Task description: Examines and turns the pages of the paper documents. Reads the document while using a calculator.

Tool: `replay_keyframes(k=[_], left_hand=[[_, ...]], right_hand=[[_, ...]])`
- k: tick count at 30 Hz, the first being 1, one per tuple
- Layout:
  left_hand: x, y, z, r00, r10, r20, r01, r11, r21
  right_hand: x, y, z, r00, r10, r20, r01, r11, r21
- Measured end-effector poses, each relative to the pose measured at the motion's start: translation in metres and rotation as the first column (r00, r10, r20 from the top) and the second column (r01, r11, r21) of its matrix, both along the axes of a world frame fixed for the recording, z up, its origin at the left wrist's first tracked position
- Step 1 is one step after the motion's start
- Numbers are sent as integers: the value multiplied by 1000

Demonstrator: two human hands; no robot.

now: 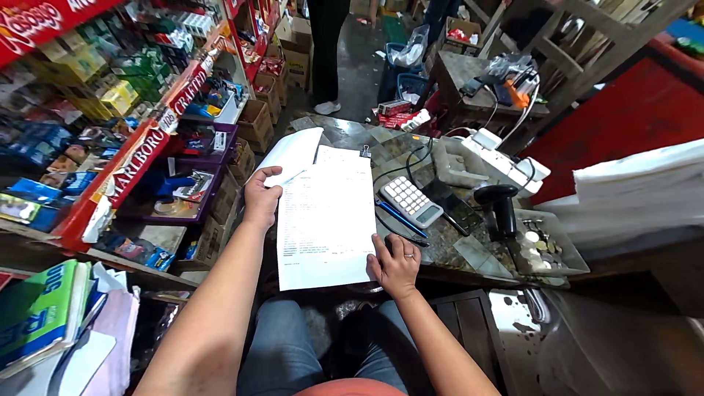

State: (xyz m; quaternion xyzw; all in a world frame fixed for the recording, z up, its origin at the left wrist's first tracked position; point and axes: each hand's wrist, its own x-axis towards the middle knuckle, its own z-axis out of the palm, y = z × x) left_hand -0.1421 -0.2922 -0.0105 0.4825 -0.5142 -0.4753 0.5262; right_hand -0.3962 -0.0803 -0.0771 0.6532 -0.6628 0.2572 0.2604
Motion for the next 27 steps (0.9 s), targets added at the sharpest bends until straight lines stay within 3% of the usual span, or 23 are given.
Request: replay_keyframes(k=[27], left_hand=[[0, 0, 0, 1000, -5, -9, 5, 1000, -1]], right_hand=[[0, 0, 0, 1000, 1, -2, -1, 1000, -2]])
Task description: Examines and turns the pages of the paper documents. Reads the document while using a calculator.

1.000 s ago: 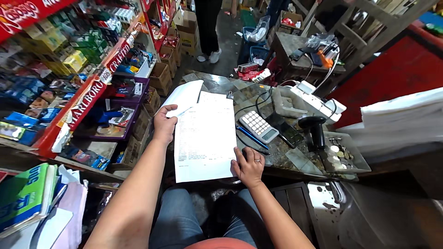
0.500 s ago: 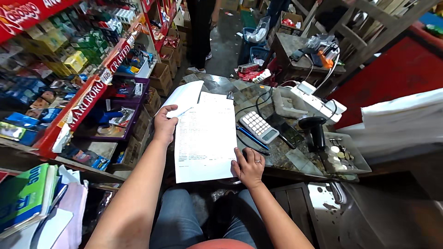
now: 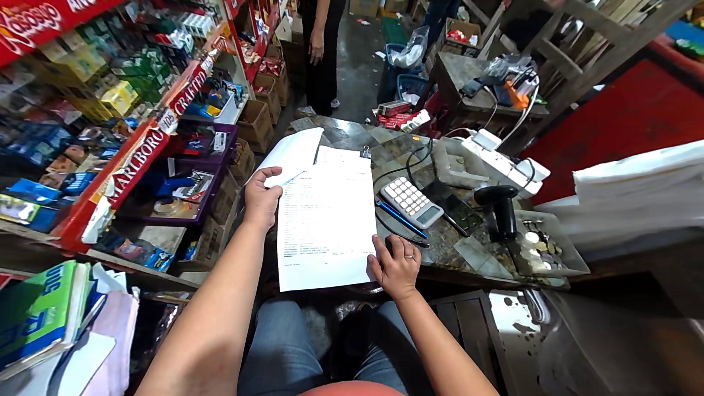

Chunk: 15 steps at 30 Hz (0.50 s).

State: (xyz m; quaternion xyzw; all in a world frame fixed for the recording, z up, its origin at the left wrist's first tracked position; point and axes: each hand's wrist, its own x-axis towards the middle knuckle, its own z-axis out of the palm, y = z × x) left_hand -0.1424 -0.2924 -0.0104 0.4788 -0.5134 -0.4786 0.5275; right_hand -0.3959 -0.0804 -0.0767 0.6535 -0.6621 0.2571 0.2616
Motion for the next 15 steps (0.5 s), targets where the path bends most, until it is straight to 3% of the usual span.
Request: replay_keyframes(k=[15], left_hand=[[0, 2, 2, 1000, 4, 6, -4, 1000, 5]], right_hand=[[0, 1, 0, 1000, -3, 5, 3, 1000, 9]])
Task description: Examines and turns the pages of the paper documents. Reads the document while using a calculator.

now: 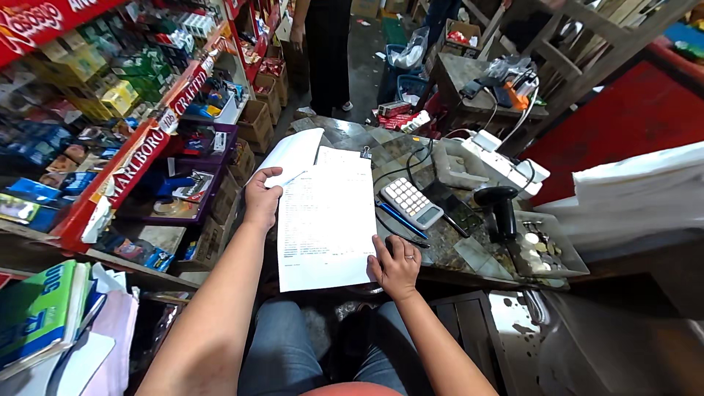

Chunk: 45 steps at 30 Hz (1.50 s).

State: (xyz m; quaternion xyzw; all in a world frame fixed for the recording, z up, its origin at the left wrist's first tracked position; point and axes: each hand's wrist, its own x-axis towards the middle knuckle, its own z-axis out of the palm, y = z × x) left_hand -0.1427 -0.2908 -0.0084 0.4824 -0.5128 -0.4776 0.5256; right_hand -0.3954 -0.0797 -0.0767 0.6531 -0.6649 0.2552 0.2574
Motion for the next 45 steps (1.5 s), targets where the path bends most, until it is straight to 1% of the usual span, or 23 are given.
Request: replay_keyframes(k=[17, 27, 34, 45], left_hand=[[0, -1, -1, 1000, 4, -20, -3, 1000, 3], [1, -3, -4, 998, 2, -59, -2, 1000, -4], [1, -1, -2, 997, -7, -72, 7, 1000, -2], [1, -3, -3, 998, 0, -69, 0, 1000, -2]], right_hand=[[0, 0, 1, 1000, 1, -5, -1, 1000, -9], [0, -1, 1, 1000, -3, -8, 3, 1000, -13], [0, 0, 1, 1000, -1, 0, 1, 1000, 6], [0, 0, 0, 1000, -1, -3, 1, 1000, 0]])
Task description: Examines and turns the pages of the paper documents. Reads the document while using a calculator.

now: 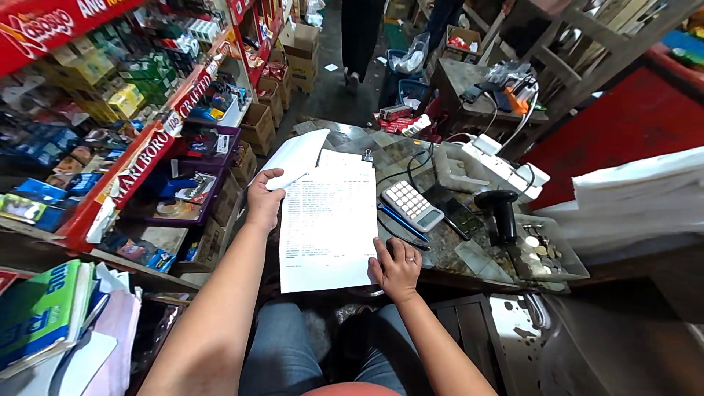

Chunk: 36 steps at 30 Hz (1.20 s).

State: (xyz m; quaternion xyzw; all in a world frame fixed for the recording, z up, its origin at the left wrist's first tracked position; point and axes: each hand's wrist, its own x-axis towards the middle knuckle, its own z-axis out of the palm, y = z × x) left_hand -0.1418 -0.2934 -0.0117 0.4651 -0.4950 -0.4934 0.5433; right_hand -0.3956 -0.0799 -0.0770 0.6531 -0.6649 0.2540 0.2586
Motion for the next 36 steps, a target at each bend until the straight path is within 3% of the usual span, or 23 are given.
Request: replay_keyframes(k=[36], left_hand=[[0, 0, 1, 1000, -3, -2, 3, 1000, 7]], right_hand=[[0, 0, 0, 1000, 1, -1, -1, 1000, -20]])
